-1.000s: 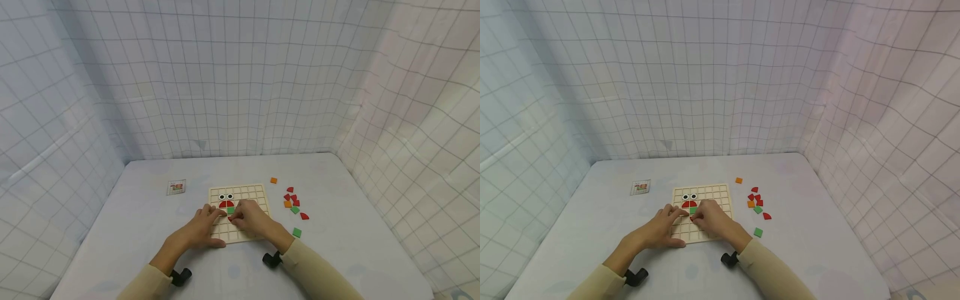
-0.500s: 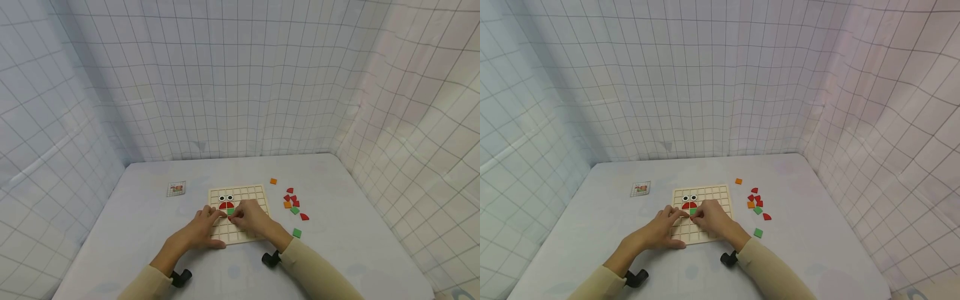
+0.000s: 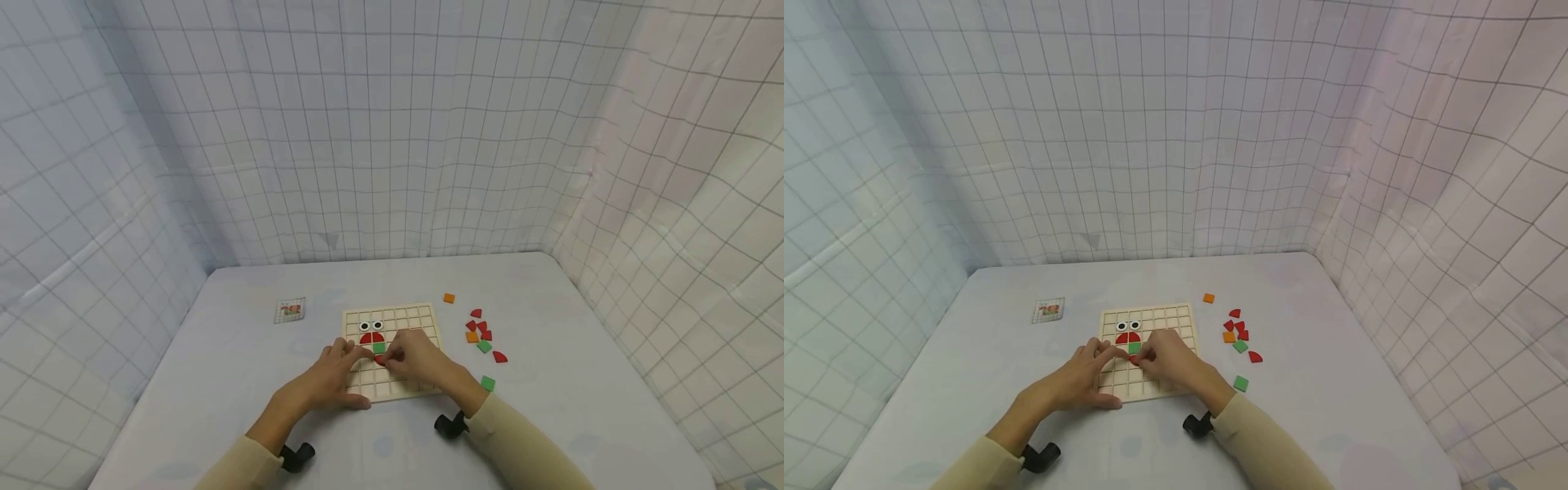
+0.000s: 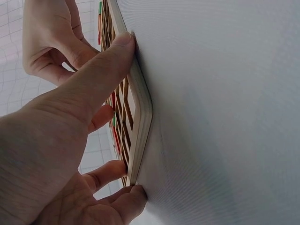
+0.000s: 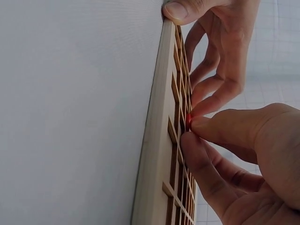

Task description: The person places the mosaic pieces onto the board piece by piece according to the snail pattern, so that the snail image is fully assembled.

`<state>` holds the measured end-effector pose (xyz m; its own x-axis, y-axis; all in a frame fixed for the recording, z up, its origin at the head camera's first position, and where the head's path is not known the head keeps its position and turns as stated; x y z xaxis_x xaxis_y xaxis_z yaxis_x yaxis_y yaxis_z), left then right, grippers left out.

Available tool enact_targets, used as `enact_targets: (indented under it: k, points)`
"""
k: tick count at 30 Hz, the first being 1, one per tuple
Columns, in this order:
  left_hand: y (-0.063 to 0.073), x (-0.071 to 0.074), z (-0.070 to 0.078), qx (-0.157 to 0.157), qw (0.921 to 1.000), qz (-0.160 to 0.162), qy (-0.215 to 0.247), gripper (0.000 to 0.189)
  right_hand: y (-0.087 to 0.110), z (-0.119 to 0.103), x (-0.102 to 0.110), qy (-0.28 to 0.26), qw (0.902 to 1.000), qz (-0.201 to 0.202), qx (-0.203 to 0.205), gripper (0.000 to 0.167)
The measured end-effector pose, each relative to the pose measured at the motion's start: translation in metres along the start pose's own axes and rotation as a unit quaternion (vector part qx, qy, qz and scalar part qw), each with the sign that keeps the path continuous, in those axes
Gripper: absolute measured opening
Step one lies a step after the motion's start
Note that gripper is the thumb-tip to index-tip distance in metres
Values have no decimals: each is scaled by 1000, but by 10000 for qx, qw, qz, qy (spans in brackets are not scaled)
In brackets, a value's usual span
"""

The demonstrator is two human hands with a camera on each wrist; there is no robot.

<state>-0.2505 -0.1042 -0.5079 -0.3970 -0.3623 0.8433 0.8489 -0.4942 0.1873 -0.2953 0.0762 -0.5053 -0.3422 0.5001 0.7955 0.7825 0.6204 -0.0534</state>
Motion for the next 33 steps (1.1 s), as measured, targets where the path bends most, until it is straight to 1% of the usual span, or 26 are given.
enact_targets:
  k: [4,8,12,15,18,21,24,28,33]
  points:
    - [0,0,-1,7,10000,-13,-57,86,5,-1,4,93,9999,-14,103,9]
    - [1,0,0,-77,9999,-3,-123,86,10,0,8,138,9997,39,186,10]
    - [2,1,1,-142,9998,-20,-150,84,17,6,15,44,9999,133,53,11]
    - [1,1,1,-107,9998,-41,-141,83,24,14,22,3,9996,261,-106,9]
    - [0,1,1,-48,9999,-44,-92,83,35,24,31,85,9988,425,-235,8]
    - [0,-1,1,-1,10000,-55,-22,83,47,37,42,162,9977,584,-309,7]
    - [0,-1,2,-4,10000,-70,-44,83,62,52,56,225,9963,756,-342,7]
    - [0,0,4,-49,9999,-56,-134,83,79,74,74,407,9925,937,-677,9]
    - [0,2,5,-37,9999,-69,-126,83,97,103,91,487,9846,924,-1399,12]
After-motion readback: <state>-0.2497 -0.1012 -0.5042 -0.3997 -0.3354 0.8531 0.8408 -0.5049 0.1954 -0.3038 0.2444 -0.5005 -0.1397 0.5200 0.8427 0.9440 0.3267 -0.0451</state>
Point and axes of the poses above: each hand's wrist, its own y-axis away from the middle knuckle, its own x-axis out of the back of the hand, z = x × y, the point moved 7 cm from there along -y, towards the middle knuckle, and after that the axes turned 4 degrees about -z, right-handed, at the moved point
